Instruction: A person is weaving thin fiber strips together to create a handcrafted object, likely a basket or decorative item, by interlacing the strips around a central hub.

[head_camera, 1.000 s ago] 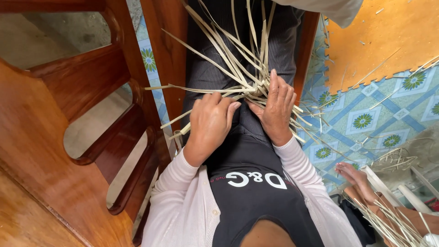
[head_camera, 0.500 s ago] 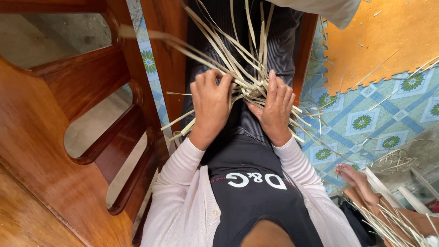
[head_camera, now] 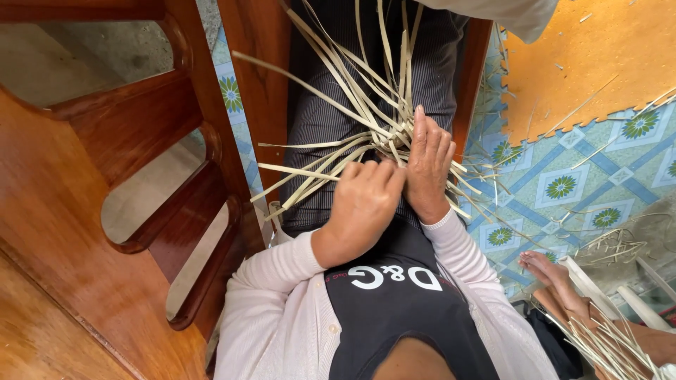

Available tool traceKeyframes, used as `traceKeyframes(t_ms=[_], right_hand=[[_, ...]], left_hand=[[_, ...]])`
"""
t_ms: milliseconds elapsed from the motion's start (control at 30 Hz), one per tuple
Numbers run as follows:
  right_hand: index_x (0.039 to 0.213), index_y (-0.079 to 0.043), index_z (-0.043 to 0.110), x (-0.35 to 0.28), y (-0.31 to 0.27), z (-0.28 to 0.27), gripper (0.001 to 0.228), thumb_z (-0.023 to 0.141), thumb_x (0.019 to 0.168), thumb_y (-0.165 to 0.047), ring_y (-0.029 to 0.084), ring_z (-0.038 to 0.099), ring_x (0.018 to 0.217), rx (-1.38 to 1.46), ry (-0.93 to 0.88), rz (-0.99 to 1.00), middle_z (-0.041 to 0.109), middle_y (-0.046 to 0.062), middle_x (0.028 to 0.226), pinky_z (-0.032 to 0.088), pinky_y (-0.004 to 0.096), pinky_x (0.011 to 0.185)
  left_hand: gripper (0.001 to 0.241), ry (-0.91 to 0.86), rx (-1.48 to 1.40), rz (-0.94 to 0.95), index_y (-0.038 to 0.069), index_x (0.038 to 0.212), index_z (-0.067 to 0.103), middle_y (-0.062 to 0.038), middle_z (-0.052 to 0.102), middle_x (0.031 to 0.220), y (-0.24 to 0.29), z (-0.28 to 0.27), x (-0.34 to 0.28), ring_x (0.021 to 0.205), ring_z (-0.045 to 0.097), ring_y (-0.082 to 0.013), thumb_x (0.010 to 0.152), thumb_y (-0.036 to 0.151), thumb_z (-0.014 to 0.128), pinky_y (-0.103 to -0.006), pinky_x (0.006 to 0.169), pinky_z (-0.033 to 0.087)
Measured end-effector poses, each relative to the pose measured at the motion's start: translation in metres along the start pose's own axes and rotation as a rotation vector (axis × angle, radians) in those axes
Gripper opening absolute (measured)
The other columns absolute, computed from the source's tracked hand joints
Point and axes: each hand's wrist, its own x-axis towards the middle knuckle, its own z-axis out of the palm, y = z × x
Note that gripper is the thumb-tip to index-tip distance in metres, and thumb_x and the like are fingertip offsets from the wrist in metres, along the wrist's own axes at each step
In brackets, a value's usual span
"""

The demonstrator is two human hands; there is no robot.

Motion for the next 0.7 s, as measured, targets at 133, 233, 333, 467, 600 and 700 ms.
traceKeyframes(t_ms=[133,233,333,467,600,700], right_hand=[[0.163,-0.001,0.03,0.006,0.002,-0.021,0.071,0.064,0.101,-0.004,0.029,0.044,0.102,0.074,-0.068,0.012,0.05,0.018,0.134,0.036,0.04,0.085],[0.167,-0.004,0.021,0.012,0.021,-0.042,0.107,0.081,0.079,-0.005,0.035,0.04,0.118,0.458,-0.353,-0.003,0.044,0.021,0.144,0.032,0.043,0.097],[0.167,-0.011,0.023,0.018,0.031,-0.048,0.074,0.057,0.102,-0.009,0.031,0.037,0.134,0.849,-0.493,0.021,0.043,0.014,0.152,0.027,0.041,0.111],[0.162,-0.008,0.038,0.011,0.009,-0.024,0.077,0.07,0.1,-0.041,0.031,0.045,0.117,0.532,-0.247,0.076,0.053,0.015,0.135,0.034,0.043,0.097],[0.16,-0.01,0.042,0.011,-0.005,-0.019,0.075,0.065,0.102,-0.051,0.026,0.042,0.106,0.364,-0.149,0.089,0.054,0.012,0.127,0.032,0.041,0.088],[0.158,-0.007,0.044,0.013,-0.006,-0.021,0.077,0.066,0.1,-0.053,0.029,0.046,0.107,0.261,-0.115,0.044,0.056,0.013,0.126,0.035,0.042,0.088]], left_hand=[[0.002,0.005,0.045,-0.009,0.014,0.093,0.068,-0.002,0.056,0.079,-0.012,0.042,-0.014,0.073,0.061,-0.022,0.092,0.013,0.069,-0.0355,0.071,0.044],[0.007,-0.012,0.088,-0.02,0.014,0.097,0.068,-0.002,0.056,0.081,-0.021,0.048,-0.016,0.076,0.06,-0.0228,0.09,0.016,0.067,-0.0356,0.072,0.042],[0.011,-0.024,0.068,0.03,0.012,0.102,0.068,-0.004,0.057,0.085,-0.02,0.049,-0.022,0.079,0.061,-0.0249,0.092,0.011,0.066,-0.0367,0.074,0.043],[0.024,-0.133,-0.041,0.131,0.007,0.107,0.069,-0.01,0.062,0.102,-0.015,0.03,-0.021,0.106,0.06,-0.0298,0.088,0.021,0.072,-0.0408,0.087,0.045],[0.037,-0.122,-0.307,-0.001,0.006,0.076,0.068,-0.009,0.066,0.082,-0.026,0.006,-0.012,0.084,0.066,-0.0297,0.096,0.037,0.07,-0.0388,0.074,0.049],[0.018,0.042,-0.151,-0.113,0.013,0.091,0.069,-0.002,0.06,0.091,-0.051,0.0,0.007,0.084,0.06,-0.0252,0.098,0.029,0.072,-0.0364,0.072,0.049]])
